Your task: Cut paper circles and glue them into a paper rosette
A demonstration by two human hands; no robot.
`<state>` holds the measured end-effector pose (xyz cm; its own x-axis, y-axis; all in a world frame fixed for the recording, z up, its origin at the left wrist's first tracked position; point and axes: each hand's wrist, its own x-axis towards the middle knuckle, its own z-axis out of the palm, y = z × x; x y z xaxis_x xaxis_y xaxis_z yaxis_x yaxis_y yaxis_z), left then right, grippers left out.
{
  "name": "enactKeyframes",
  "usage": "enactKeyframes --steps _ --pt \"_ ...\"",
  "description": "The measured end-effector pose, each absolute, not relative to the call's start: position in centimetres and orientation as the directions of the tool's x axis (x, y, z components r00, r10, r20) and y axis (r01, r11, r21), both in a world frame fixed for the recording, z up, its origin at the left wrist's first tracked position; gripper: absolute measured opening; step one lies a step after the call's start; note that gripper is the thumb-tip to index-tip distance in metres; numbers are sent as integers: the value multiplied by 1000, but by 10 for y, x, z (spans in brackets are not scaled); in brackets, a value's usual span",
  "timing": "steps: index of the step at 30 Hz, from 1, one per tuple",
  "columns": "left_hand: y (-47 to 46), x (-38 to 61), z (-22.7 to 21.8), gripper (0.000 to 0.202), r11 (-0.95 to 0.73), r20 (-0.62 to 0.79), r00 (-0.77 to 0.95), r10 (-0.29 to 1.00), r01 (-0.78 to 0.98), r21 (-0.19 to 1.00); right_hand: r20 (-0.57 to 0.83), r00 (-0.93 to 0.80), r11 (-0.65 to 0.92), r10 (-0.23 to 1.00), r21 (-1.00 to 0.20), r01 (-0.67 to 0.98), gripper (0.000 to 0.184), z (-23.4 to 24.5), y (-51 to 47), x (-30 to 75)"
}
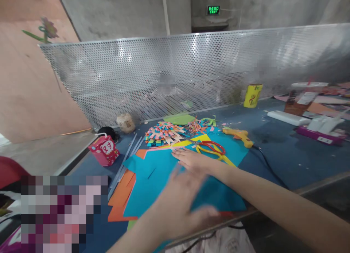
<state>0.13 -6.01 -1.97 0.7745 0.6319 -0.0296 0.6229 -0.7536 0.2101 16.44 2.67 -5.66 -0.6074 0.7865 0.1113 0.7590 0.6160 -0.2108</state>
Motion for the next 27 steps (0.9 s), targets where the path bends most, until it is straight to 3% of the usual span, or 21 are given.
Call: enactKeyframes --steps 2,4,7,10,13,15,17,20,23,25,27 --pt "-58 0 -24 88 -644 -21 661 750 738 201 115 -607 616 787 -215 758 49 -56 26 164" --pt "-63 -2 -33 86 -738 -82 781 619 614 281 111 -607 615 787 -218 758 49 -57 26 164" --pt "-72 -8 -41 58 -811 -56 879 473 459 362 98 -614 619 783 -220 754 49 -57 27 164" --pt "-67 -14 -39 59 -781 -26 838 545 519 347 90 -608 611 789 -219 761 48 -56 26 164" --pt "-60 -17 -37 84 -686 -18 729 685 652 323 95 -596 601 797 -215 770 48 -55 26 163" --pt "-65 -16 -39 86 -728 -48 798 601 571 380 100 -599 605 794 -211 768 48 -56 26 163" --pt "-75 -16 -42 69 -783 -47 886 460 431 449 100 -607 613 789 -208 762 48 -58 27 163" --pt "-82 -19 -38 60 -801 -20 911 411 372 468 103 -608 615 787 -211 760 48 -58 27 164" --pt "-66 -25 -28 73 -770 -25 861 508 467 435 114 -603 613 789 -217 760 48 -58 26 164" --pt "-53 -28 -21 80 -605 -111 659 744 734 309 125 -600 612 790 -220 759 48 -58 26 163" --pt "-49 -30 -17 86 -588 -125 628 768 770 250 137 -599 613 789 -223 758 48 -59 27 164"
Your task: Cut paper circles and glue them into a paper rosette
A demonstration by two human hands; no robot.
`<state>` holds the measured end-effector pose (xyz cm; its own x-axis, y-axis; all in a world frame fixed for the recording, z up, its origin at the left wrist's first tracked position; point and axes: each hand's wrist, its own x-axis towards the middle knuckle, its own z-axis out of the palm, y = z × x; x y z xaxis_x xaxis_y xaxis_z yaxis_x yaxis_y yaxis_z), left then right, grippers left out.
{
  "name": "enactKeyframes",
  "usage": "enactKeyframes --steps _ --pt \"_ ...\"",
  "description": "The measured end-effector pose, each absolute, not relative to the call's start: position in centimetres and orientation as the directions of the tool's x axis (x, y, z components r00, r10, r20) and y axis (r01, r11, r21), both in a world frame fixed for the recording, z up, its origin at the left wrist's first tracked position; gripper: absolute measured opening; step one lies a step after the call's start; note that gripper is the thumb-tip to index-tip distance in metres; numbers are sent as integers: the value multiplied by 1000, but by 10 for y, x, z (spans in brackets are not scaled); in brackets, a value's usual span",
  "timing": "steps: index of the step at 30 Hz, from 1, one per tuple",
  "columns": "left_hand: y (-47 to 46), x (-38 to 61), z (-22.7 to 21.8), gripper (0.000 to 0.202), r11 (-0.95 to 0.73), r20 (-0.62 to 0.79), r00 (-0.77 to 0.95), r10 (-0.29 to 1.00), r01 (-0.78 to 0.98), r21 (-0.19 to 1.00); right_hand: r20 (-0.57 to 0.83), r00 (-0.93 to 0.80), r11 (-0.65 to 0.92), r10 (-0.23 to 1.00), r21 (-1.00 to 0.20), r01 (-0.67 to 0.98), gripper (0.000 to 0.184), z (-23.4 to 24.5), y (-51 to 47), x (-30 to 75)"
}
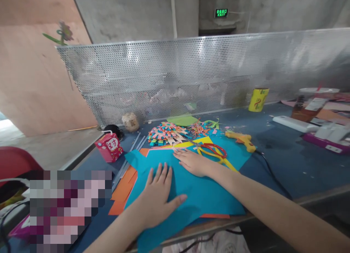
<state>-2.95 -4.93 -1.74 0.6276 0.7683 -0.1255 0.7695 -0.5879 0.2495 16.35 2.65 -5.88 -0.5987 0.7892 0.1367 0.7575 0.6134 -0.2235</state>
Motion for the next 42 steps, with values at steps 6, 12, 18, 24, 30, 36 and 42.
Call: enactKeyframes --steps 6,12,18,24,30,36,42 --pt "-83 -35 -8 57 -796 -56 920 387 364 483 137 -615 629 776 -243 739 48 -59 29 164" --pt "-41 -42 -16 67 -653 -83 709 700 682 329 164 -605 625 779 -278 730 46 -56 23 164" --pt "-18 -48 -30 75 -697 -12 705 710 704 137 323 -451 552 832 -398 733 44 -44 24 186" --pt "11 -74 -36 63 -353 151 364 919 931 -98 358 -331 474 873 -462 749 38 -43 36 208" --pt "-8 -78 -42 56 -444 88 443 892 896 -3 345 -448 562 825 -409 719 35 -42 27 195" --pt "-41 -62 -23 57 -513 -67 516 854 856 58 298 -552 627 779 -355 693 30 -44 24 191" --pt "-9 -57 4 40 -540 452 487 748 842 -14 317 -554 637 770 -320 701 24 -38 21 185"
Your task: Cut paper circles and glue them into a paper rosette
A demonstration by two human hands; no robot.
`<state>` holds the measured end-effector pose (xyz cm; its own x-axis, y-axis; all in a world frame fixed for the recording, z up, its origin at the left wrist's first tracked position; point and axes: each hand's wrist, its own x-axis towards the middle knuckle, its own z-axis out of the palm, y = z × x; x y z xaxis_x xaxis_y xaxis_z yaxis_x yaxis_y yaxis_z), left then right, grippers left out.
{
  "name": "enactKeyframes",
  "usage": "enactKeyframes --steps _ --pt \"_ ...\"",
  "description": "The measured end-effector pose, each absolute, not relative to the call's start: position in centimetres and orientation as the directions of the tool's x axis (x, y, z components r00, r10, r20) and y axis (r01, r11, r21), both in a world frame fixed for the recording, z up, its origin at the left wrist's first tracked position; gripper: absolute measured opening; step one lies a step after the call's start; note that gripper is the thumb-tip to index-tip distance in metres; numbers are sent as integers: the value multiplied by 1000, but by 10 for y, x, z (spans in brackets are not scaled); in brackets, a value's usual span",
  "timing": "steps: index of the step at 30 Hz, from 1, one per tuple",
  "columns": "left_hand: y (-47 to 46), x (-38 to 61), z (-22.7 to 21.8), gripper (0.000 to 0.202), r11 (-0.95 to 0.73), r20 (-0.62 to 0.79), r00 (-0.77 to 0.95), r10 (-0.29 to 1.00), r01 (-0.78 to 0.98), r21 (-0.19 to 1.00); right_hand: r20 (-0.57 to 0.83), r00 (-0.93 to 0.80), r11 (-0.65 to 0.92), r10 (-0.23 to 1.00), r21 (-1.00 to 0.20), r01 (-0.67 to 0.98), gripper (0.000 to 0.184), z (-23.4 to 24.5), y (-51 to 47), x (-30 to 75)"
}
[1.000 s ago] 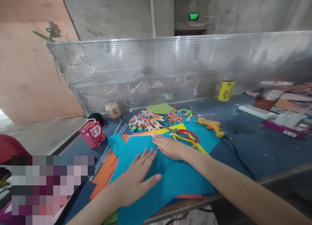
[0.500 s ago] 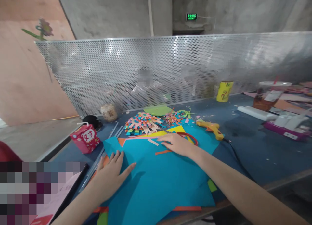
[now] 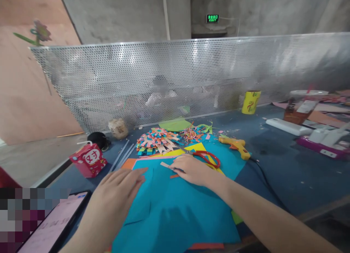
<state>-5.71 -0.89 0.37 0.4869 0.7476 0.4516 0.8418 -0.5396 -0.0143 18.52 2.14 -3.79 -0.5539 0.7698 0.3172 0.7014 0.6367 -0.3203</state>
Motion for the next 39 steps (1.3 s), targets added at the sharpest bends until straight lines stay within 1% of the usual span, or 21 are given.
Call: enactKeyframes --steps 1,2,4,5,9,11,17,21,24,26,28,31,34,36,39 --pt "-1 -51 10 36 -512 438 474 764 858 -33 322 -543 629 776 -320 709 23 -37 21 185" --pt "8 -43 16 32 -481 387 464 797 875 -60 326 -532 621 782 -322 715 22 -36 21 185" --pt "28 -25 26 31 -428 292 462 838 887 -174 331 -514 608 791 -329 723 22 -35 20 185" --pt "39 -15 29 30 -446 264 487 833 872 -201 333 -510 605 793 -332 724 23 -35 19 185" --pt "95 26 33 26 -511 263 571 777 818 -266 336 -522 617 784 -324 717 25 -37 18 185" --pt "123 46 34 32 -529 261 600 756 795 -297 332 -530 621 780 -314 718 23 -39 19 185" --pt "187 95 34 33 -544 152 618 772 765 -346 294 -510 583 808 -278 763 18 -42 21 188" --pt "213 110 29 32 -566 78 620 781 755 -332 305 -504 578 808 -239 781 17 -41 22 190" --pt "230 115 26 33 -548 53 592 804 773 -319 321 -497 574 806 -216 790 18 -39 23 190" --pt "239 117 28 33 -521 66 566 822 794 -313 320 -497 572 806 -208 794 17 -38 23 190" --pt "246 117 36 33 -478 117 531 839 823 -306 314 -498 569 809 -205 796 17 -37 23 190" --pt "254 115 58 33 -365 250 436 865 886 -285 306 -480 550 822 -206 810 19 -36 24 191" --pt "259 110 83 33 -253 402 333 853 937 -241 298 -454 523 840 -218 824 20 -36 24 191" --pt "260 105 96 33 -211 481 285 829 956 -203 292 -437 506 851 -232 831 20 -35 25 191" --pt "259 96 108 32 -184 551 225 803 974 -130 288 -406 479 867 -256 840 20 -36 27 191"
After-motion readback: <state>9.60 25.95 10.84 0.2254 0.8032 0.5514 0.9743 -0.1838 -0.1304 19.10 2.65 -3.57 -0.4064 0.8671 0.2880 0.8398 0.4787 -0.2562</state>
